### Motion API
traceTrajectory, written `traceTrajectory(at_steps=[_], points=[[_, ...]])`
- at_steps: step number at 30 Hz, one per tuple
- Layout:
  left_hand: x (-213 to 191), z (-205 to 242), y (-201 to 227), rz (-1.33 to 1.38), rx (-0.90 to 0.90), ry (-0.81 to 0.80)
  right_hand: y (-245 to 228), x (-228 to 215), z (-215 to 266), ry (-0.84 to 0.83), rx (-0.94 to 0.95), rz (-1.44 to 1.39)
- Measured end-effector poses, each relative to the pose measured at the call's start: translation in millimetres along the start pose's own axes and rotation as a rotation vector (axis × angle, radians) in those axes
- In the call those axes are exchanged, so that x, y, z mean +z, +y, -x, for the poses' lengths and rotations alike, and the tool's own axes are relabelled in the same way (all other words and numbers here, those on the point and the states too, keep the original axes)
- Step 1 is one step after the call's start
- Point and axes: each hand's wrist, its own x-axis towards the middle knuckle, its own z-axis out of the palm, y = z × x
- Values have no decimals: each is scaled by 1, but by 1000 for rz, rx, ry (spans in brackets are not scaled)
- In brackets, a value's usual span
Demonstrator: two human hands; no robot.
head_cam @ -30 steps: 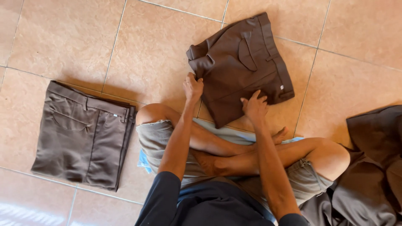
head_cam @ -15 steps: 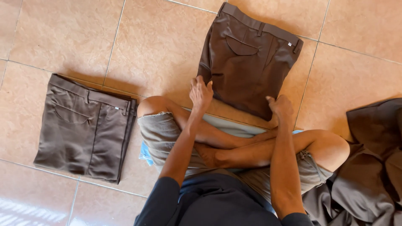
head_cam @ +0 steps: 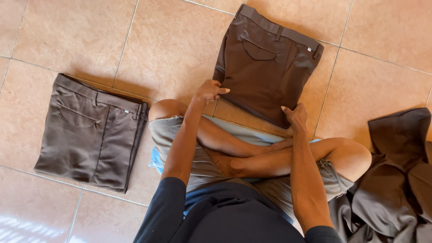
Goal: Folding brown trousers and stacking them on a tiled floor.
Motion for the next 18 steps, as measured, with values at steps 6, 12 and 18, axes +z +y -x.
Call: traceTrajectory(at_steps=[6, 12, 18], points=[[-13, -9, -20, 131, -9, 24, -12, -5, 3, -46, 37, -30], [-14, -33, -40, 210, 104, 64, -16, -7, 9, -60, 69, -35], [-14, -32, -46, 5, 195, 119, -16, -9, 10, -63, 68, -58]])
